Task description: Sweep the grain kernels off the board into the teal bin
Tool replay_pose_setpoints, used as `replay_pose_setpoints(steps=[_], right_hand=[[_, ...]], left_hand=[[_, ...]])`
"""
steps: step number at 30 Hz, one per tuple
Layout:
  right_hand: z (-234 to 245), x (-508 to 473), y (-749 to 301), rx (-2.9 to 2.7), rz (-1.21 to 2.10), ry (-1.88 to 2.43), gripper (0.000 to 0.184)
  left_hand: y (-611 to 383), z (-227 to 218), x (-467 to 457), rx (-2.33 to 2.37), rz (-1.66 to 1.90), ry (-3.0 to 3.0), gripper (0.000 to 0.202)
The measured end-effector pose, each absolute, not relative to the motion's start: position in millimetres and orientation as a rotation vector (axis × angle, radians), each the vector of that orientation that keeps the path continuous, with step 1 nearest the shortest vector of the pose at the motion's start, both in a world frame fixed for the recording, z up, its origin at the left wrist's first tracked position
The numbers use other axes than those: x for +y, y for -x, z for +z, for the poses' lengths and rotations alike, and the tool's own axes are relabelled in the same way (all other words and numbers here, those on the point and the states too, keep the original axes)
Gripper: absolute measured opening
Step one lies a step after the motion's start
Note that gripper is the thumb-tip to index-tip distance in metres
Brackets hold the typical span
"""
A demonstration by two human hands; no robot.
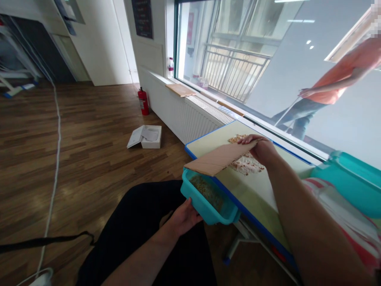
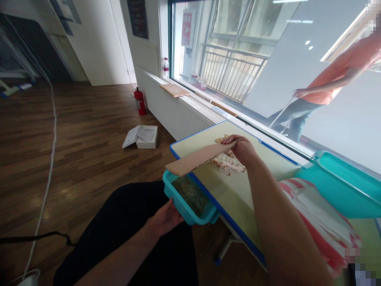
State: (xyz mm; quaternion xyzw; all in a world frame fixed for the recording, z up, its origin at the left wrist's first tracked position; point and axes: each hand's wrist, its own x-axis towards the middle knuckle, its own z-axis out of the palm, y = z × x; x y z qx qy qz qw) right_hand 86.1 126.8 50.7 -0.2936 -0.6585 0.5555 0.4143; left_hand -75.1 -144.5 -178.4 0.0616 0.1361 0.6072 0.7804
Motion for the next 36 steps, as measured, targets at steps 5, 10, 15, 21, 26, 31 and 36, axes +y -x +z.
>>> replay_pose_setpoints(steps=[5,10,15,21,26,31,36], right_hand=[[51.8,131.3,-88.4,-1.657,1.418,0.711,0.014],[53.1,133.7,-98.8,-1.664,1.463,0.735,0.012],[53.7,137.0,-105.4,-1.674,1.458,0.731,0.01],[57.7,142.3,-118.8,-1.73,1.453,0.773,0.015],[61.6,139.0,-130.9,-1.771,1.438,0.821,0.013],[66.2,133.8,-134.7,-1.771,1.421,0.869,0.012],[72.1,129.2,-134.6,-1.736,1.417,0.965,0.018]], left_hand=[[72.1,-174.9,-143.7,0.262,1.297,-0.093,0.039],[71.8,-167.6,-144.6,0.231,1.301,-0.098,0.037],[62.9,-160.6,-144.5,0.256,1.294,-0.058,0.042],[49.9,-160.4,-139.7,0.279,1.303,-0.033,0.042],[48.7,-160.2,-138.7,0.312,1.303,-0.038,0.041],[47.7,-160.4,-137.7,0.335,1.28,-0.039,0.045],[45.8,-158.9,-138.5,0.334,1.274,-0.025,0.054]])
